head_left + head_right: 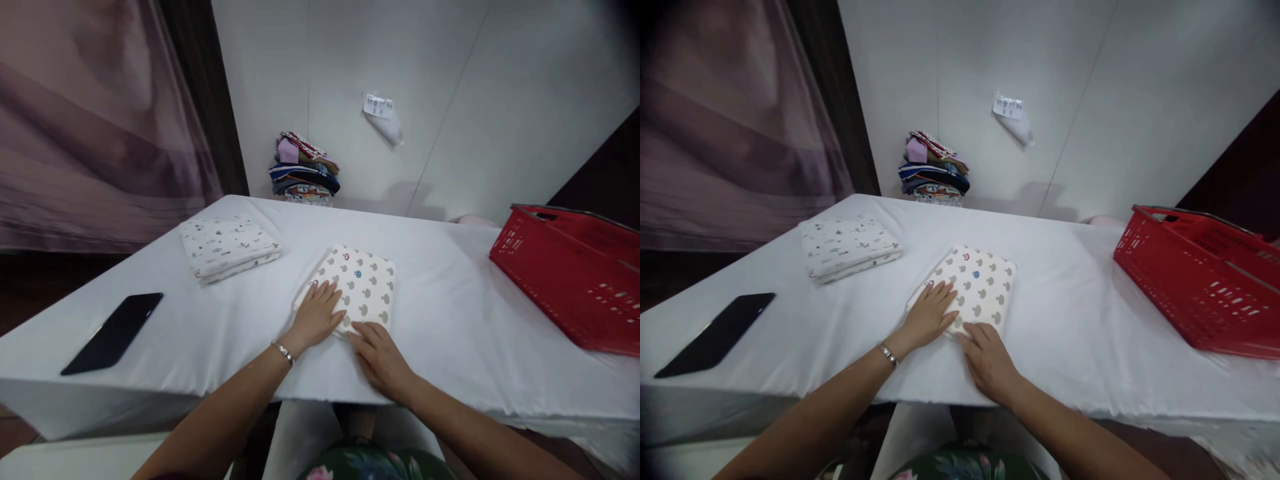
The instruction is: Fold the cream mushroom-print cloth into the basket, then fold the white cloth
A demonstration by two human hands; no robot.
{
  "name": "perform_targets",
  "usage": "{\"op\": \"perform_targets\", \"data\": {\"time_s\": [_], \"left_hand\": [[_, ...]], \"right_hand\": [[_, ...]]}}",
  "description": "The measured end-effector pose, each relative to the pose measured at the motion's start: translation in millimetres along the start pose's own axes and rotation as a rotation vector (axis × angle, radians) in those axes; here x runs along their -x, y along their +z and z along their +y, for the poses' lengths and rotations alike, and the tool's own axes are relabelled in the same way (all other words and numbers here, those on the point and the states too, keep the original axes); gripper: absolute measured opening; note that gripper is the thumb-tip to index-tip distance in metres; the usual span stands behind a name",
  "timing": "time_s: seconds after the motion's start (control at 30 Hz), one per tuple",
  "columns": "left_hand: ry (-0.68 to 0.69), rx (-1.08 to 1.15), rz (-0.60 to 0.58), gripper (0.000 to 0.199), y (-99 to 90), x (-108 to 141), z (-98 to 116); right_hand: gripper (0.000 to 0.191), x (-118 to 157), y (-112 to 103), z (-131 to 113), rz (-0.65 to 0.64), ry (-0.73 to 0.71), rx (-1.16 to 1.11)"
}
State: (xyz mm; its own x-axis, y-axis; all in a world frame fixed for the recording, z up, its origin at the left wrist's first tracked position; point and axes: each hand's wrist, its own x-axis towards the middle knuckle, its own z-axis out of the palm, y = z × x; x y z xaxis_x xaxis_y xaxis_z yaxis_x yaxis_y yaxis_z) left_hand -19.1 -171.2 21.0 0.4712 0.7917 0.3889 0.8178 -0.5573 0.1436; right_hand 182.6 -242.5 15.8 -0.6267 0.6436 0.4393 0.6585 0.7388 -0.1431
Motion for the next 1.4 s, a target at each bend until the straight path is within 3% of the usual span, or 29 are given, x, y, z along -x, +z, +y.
{"op": "perform_targets", "data": {"time_s": [0.13, 0.23, 0.3, 0.4, 0.5, 0.7, 0.83, 0.93, 1.07, 1.2, 1.4], "left_hand": [[0.002, -0.026, 0.008, 0.047, 5.3, 3.8, -3.4], [-0.008, -0.044, 0.003, 0.047, 3.8, 3.9, -2.1], [-0.007, -0.054, 0.000, 0.047, 2.6, 3.3, -1.6], [-0.001, -0.056, -0.013, 0.046, 1.1, 3.5, -2.1], [0.008, -0.043, -0.021, 0.045, 0.4, 5.2, -2.7], [-0.032, 0.024, -0.095, 0.045, -4.5, -4.4, -7.4], [-0.133, 0.028, -0.053, 0.046, -7.7, -28.5, -14.8], [-0.242, -0.058, -0.065, 0.053, 0.7, -41.3, -19.7], [-0.284, -0.100, -0.103, 0.056, 16.0, -40.4, -23.2], [-0.273, -0.111, -0.082, 0.057, 17.8, -35.8, -22.6], [-0.354, -0.140, -0.210, 0.062, 10.1, -39.5, -17.0]], "right_hand": [[0.046, -17.7, -20.8, 17.0, 0.070, -0.005, -0.138], [0.043, -48.4, -27.5, 51.2, 0.120, 0.082, -0.079], [0.046, -65.5, -24.5, 81.3, 0.048, 0.246, 0.005], [0.055, -73.8, -10.8, 123.0, -0.155, 0.604, 0.091], [0.058, -65.7, 5.4, 145.6, -0.218, 0.703, 0.081], [0.058, -57.9, 8.0, 145.0, -0.222, 0.675, 0.073], [0.061, -85.4, -4.8, 134.3, -0.256, 0.627, 0.116], [0.067, -116.0, -4.1, 127.8, -0.264, 0.510, 0.091], [0.066, -140.7, 16.3, 129.1, -0.337, 0.418, 0.063], [0.067, -140.6, 33.9, 136.1, -0.385, 0.430, 0.062], [0.068, -149.5, 27.4, 135.7, -0.417, 0.452, 0.057]]}}
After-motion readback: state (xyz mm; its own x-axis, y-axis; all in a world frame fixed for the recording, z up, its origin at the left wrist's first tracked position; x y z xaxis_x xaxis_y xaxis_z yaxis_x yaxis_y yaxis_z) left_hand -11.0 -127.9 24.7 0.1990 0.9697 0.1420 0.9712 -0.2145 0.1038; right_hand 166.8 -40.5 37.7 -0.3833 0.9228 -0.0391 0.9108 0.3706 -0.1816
